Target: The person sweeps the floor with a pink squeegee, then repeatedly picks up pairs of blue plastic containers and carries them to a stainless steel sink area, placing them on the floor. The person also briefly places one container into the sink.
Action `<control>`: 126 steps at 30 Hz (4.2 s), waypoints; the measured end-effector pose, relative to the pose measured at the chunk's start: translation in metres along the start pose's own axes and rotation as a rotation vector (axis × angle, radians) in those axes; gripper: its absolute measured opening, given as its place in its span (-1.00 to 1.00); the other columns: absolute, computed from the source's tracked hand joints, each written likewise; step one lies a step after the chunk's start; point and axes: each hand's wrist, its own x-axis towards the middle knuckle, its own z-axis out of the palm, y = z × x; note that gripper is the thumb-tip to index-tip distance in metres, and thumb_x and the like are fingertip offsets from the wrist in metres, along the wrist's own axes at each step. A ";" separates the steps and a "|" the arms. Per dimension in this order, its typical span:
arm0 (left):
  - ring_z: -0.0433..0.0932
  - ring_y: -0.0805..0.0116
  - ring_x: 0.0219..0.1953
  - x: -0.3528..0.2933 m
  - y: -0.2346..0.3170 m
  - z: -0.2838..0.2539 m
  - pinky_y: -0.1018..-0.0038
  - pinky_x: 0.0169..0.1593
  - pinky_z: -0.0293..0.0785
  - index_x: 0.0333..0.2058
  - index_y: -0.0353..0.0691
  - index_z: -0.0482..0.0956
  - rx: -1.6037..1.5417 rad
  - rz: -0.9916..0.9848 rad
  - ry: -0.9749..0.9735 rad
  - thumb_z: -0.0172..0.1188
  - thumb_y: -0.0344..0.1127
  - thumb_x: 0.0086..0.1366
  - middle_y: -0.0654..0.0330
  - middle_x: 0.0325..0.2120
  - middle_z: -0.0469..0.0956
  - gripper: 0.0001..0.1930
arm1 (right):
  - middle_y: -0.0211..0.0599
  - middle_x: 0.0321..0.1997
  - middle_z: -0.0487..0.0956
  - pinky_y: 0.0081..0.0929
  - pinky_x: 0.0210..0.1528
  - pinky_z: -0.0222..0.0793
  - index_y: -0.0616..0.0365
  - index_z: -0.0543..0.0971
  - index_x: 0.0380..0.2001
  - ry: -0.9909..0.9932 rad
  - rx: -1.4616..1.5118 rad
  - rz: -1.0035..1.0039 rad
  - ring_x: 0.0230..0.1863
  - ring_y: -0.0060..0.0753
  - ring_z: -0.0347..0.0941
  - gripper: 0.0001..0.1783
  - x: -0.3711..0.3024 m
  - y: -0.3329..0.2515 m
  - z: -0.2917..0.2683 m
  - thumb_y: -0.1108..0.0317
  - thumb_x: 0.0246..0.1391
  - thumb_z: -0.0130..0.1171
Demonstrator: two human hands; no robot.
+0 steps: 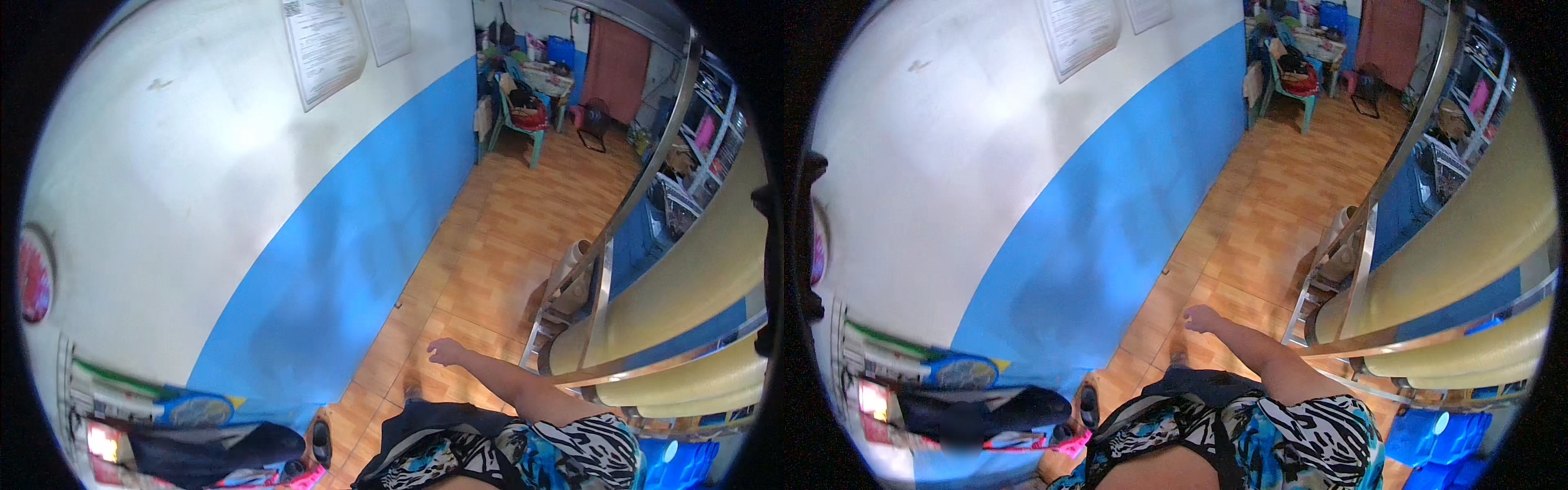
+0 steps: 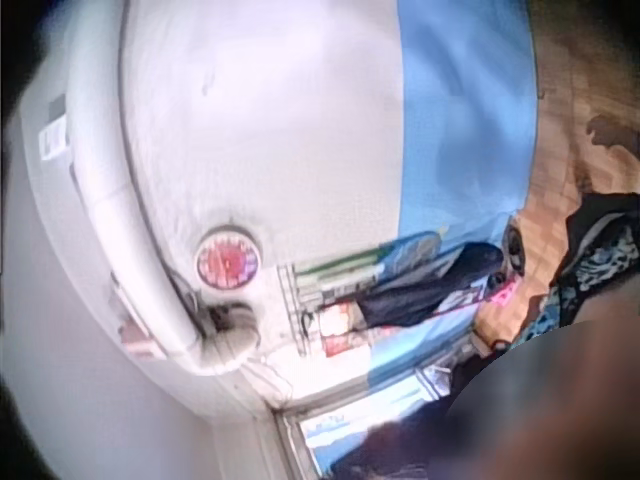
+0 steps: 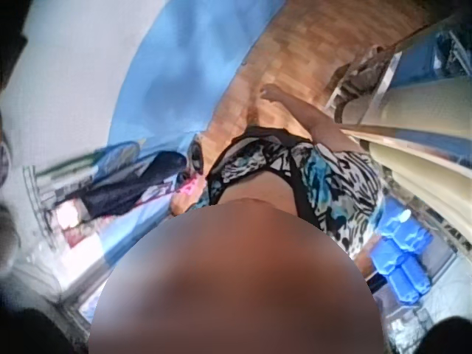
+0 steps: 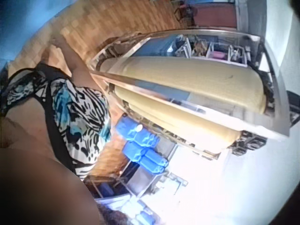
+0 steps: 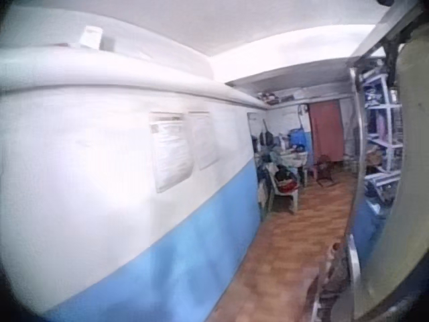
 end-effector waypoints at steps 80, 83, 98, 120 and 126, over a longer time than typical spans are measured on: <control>0.58 0.16 -0.39 0.804 2.048 -0.088 0.28 -0.27 0.49 -0.39 -0.30 0.60 1.460 1.245 -0.410 0.27 -0.24 -0.02 -0.03 -0.48 0.60 -0.74 | -0.28 -0.27 0.64 -0.14 -0.30 0.50 -0.10 0.67 -0.36 0.345 0.130 1.374 -0.22 -0.15 0.57 -0.77 -0.174 0.836 -0.773 0.17 0.00 0.06; 0.59 0.12 -0.34 0.736 2.140 0.039 0.23 -0.21 0.49 -0.37 -0.30 0.61 1.093 1.186 -0.466 0.26 -0.23 -0.01 -0.04 -0.44 0.61 -0.73 | -0.30 -0.24 0.64 -0.13 -0.25 0.51 -0.12 0.67 -0.35 0.635 0.383 1.696 -0.24 -0.09 0.57 -0.74 -0.202 0.840 -0.780 0.07 -0.03 0.11; 0.58 0.27 -0.30 0.492 2.299 0.326 0.34 -0.23 0.49 -0.28 -0.17 0.63 1.700 1.220 -0.782 0.23 -0.03 0.07 0.08 -0.38 0.61 -0.65 | -0.18 -0.29 0.64 -0.18 -0.19 0.49 0.03 0.67 -0.39 0.964 1.022 1.706 -0.26 -0.13 0.57 -0.56 -0.410 0.954 -0.745 -0.10 -0.09 0.12; 0.58 0.07 -0.14 0.109 2.275 0.871 0.27 -0.05 0.48 -0.10 -0.13 0.58 1.631 1.703 -1.082 0.19 -0.05 0.06 -0.05 -0.19 0.59 -0.56 | 0.17 0.09 0.37 -0.01 0.10 0.29 0.15 0.19 0.23 1.573 1.329 2.133 0.12 0.21 0.32 -0.12 -0.824 1.104 -0.796 0.16 -0.17 0.32; 0.52 0.19 -0.07 0.019 2.206 0.923 0.30 -0.02 0.44 0.03 -0.31 0.42 1.693 0.952 -1.391 0.28 -0.16 0.11 0.08 -0.09 0.54 -0.46 | 0.19 0.12 0.31 -0.05 0.19 0.24 0.25 -0.02 0.31 1.830 0.633 2.361 0.19 0.20 0.20 0.18 -0.981 1.225 -0.750 0.27 -0.40 0.40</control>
